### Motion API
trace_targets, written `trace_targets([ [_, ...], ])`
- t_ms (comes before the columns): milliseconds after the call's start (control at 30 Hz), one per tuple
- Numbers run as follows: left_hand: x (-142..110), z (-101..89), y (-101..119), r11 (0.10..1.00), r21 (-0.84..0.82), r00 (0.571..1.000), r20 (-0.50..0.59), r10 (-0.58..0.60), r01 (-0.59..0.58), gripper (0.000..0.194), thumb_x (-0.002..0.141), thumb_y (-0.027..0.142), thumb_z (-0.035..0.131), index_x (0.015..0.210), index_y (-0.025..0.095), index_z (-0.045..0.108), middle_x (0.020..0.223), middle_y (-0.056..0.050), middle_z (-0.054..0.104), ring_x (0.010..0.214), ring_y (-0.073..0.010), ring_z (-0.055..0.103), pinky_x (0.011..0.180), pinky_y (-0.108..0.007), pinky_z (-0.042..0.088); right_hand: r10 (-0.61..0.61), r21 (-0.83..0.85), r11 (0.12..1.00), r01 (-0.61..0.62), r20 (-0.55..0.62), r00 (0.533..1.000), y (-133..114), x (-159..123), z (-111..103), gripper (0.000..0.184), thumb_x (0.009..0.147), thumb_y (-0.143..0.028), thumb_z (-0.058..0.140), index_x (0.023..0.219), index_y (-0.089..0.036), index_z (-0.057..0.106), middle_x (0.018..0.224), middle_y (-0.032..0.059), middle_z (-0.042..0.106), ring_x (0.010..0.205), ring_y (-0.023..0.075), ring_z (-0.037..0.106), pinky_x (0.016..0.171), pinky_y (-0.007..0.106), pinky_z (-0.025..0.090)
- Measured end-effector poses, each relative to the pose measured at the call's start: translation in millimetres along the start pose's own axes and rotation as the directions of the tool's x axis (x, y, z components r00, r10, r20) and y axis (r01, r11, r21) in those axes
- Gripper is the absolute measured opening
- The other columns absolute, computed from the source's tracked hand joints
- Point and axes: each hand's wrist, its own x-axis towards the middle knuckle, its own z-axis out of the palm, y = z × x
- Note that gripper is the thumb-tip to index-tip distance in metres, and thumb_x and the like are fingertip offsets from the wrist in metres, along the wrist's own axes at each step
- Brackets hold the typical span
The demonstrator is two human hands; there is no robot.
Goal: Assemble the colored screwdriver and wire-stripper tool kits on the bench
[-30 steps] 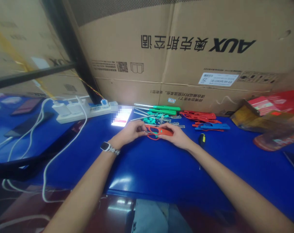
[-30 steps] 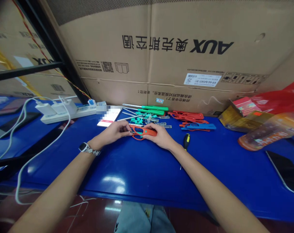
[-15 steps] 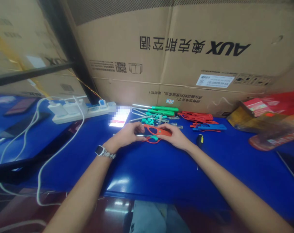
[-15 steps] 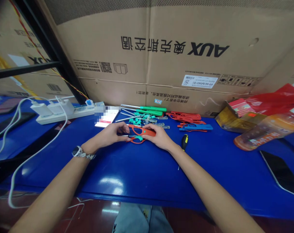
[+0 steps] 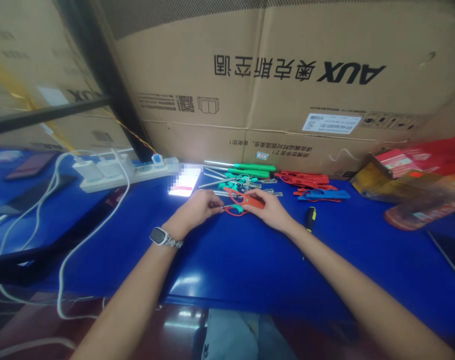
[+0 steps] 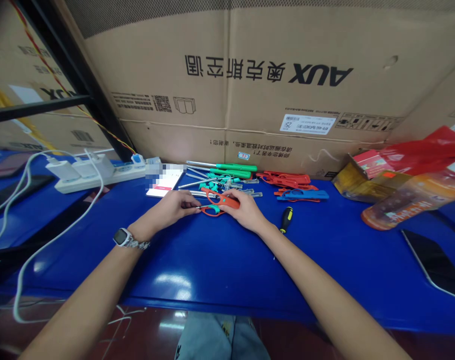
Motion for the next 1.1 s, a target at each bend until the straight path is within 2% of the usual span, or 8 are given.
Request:
trace_targets([
  [100,-0.1,0.5,-5.6,0.998,0.003,0.997,-0.022,0.069,-0.069,0.011,0.082,0.02,0.069,0.085,0.017,0.079,0.08,-0.007,0.069,0.074,-0.018,0.06,0.068,-0.029,0.045,0.005,-0.009,1.0,-0.006,-0.016,1.0,-2.1,-0.9,-0.1,0.031,0.083,-0.034,0.072,0.11,-0.021,0.064,0.108,0.0045,0.07,0.098,0.0224,0.065,0.09,0.038,0.048],
  [167,0.3,0.4,-9.5,0.997,-0.016,0.997,-0.025,0.079,-0.079,0.012,0.082,0.02,0.068,0.086,0.018,0.079,0.082,-0.007,0.07,0.076,-0.0187,0.06,0.071,-0.03,0.046,-0.034,-0.033,0.999,0.034,-0.005,0.999,-4.7,-1.2,-3.1,0.03,0.083,-0.034,0.072,0.11,-0.021,0.066,0.109,0.0053,0.07,0.1,0.0229,0.065,0.092,0.039,0.048],
  [267,1.2,-1.4,-13.5,0.997,-0.062,0.998,-0.027,0.053,-0.054,0.013,0.083,0.023,0.068,0.088,0.019,0.079,0.081,-0.006,0.069,0.074,-0.0181,0.06,0.069,-0.03,0.046,-0.127,-0.095,0.986,0.135,0.084,0.988,-8.5,0.8,-11.6,0.03,0.083,-0.033,0.074,0.11,-0.022,0.069,0.107,0.0058,0.069,0.102,0.0234,0.063,0.095,0.042,0.046],
  [400,1.7,-4.4,-15.4,0.993,-0.114,1.0,-0.018,0.013,-0.015,0.016,0.081,0.028,0.07,0.092,0.019,0.078,0.086,-0.005,0.069,0.076,-0.0182,0.06,0.07,-0.029,0.046,-0.168,-0.107,0.976,0.19,0.186,0.968,-12.8,10.2,-21.4,0.028,0.081,-0.032,0.076,0.108,-0.023,0.072,0.108,0.0066,0.065,0.101,0.023,0.062,0.093,0.041,0.048],
  [567,1.0,-5.8,-16.0,0.994,-0.112,1.0,0.021,0.005,-0.003,0.021,0.082,0.03,0.067,0.097,0.018,0.077,0.093,-0.007,0.071,0.082,-0.0194,0.061,0.075,-0.031,0.047,-0.134,-0.164,0.969,0.185,0.285,0.949,-17.5,22.9,-22.3,0.027,0.079,-0.027,0.079,0.104,-0.022,0.074,0.099,0.0057,0.066,0.092,0.0215,0.061,0.084,0.037,0.049],
  [767,-1.0,-5.7,-13.3,0.987,-0.163,0.999,0.038,0.0,0.006,0.026,0.076,0.02,0.065,0.1,0.018,0.075,0.094,-0.004,0.073,0.082,-0.0186,0.063,0.075,-0.03,0.049,-0.078,-0.171,0.976,0.132,0.292,0.953,-15.7,20.8,-23.8,0.029,0.077,-0.033,0.08,0.103,-0.021,0.075,0.098,0.0055,0.067,0.089,0.0207,0.062,0.079,0.034,0.047],
  [967,-0.9,-4.1,-9.8,0.988,-0.147,0.999,0.029,-0.037,0.041,0.029,0.074,0.032,0.073,0.099,0.017,0.072,0.095,-0.006,0.073,0.083,-0.0199,0.064,0.075,-0.032,0.05,-0.045,-0.214,0.971,0.11,0.284,0.958,-23.4,16.4,-27.5,0.027,0.078,-0.035,0.079,0.1,-0.022,0.075,0.097,0.0048,0.066,0.088,0.0203,0.061,0.078,0.033,0.045],
  [1100,-0.5,-3.3,-9.0,0.983,-0.177,0.998,0.047,-0.03,0.038,0.026,0.076,0.03,0.071,0.098,0.017,0.072,0.093,-0.005,0.073,0.082,-0.0187,0.064,0.074,-0.031,0.05,-0.017,-0.257,0.962,0.098,0.301,0.954,-27.3,14.0,-27.7,0.026,0.077,-0.029,0.08,0.101,-0.021,0.075,0.095,0.0038,0.066,0.086,0.0192,0.06,0.077,0.032,0.043],
])
